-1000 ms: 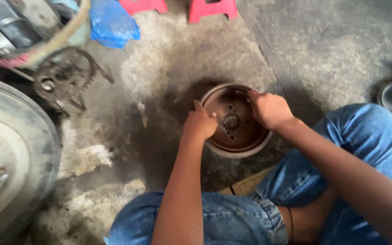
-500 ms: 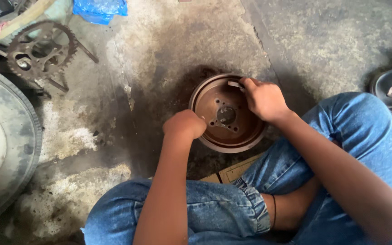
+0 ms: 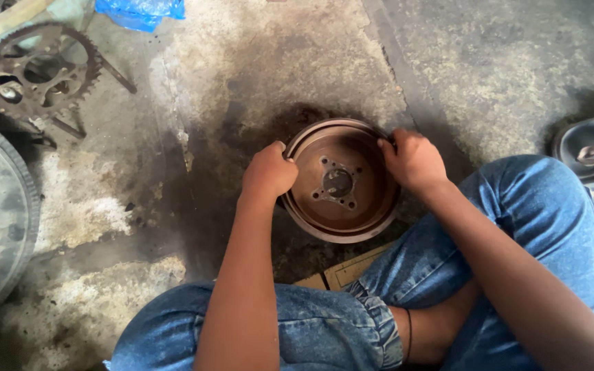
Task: The person scrubs a circular metal part with a white abrasive pad, focusing on the inner surface and rim. They repeatedly rub the part, rotate it, and flip it to clean different areas, then place it back into a container.
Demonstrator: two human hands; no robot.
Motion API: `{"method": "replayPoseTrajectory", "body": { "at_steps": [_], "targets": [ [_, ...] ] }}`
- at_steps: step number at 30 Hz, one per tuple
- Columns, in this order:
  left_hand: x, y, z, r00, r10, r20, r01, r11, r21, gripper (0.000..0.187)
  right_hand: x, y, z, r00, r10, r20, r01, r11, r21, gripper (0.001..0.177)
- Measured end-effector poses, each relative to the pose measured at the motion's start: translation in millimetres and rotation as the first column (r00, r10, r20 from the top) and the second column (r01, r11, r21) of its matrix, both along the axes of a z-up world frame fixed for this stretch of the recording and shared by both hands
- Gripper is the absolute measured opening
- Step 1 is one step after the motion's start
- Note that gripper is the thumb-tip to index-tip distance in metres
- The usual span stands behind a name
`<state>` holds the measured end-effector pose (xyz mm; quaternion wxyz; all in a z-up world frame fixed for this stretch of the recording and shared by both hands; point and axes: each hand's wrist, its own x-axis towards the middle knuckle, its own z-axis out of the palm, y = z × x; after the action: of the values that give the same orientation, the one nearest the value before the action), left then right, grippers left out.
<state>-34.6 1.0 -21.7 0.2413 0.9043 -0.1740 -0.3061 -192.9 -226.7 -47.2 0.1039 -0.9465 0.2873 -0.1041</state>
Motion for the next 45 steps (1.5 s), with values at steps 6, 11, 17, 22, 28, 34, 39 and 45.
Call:
{"method": "replayPoseTrajectory", "body": {
  "at_steps": [6,11,17,22,28,34,39,45],
  "targets": [
    [13,-2,10,0.988,0.0,-0.152,0.009,0.998,0.063,0.053,20,-5,-1,0.986,0.127,-0.107,-0.132,0.99,-0.048,0.025],
    [8,-5,-9,0.997,-0.076,-0.013,0.075,0.997,-0.016,0.057,33,9,25,0.925,0.314,0.214,-0.296,0.948,-0.113,0.048],
    [2,-6,11,0.981,-0.051,-0.189,0.067,0.995,0.078,0.057,17,19,10,0.926,0.287,0.244,-0.274,0.958,-0.086,0.029],
    [9,-7,23,0.959,-0.167,-0.229,0.217,0.952,0.214,0.031,41,21,-19,0.969,0.166,0.182,-0.164,0.986,-0.023,0.016],
    [16,-7,15,0.932,-0.167,-0.321,0.239,0.95,0.2,0.031,54,68,-57,0.978,0.163,0.134,-0.184,0.969,0.165,0.03],
    [10,-4,13,0.94,-0.183,-0.287,0.253,0.94,0.229,0.035,65,21,-86,0.963,0.095,0.251,-0.086,0.995,-0.046,0.025],
    [10,-4,16,0.937,-0.198,-0.288,0.25,0.956,0.156,0.031,76,65,-105,0.972,0.235,0.014,-0.226,0.949,-0.221,0.015],
    [6,-2,-2,0.938,-0.241,-0.25,0.295,0.933,0.204,0.029,73,31,-96,0.946,-0.113,0.304,0.043,0.973,0.227,0.027]
  ]
}}
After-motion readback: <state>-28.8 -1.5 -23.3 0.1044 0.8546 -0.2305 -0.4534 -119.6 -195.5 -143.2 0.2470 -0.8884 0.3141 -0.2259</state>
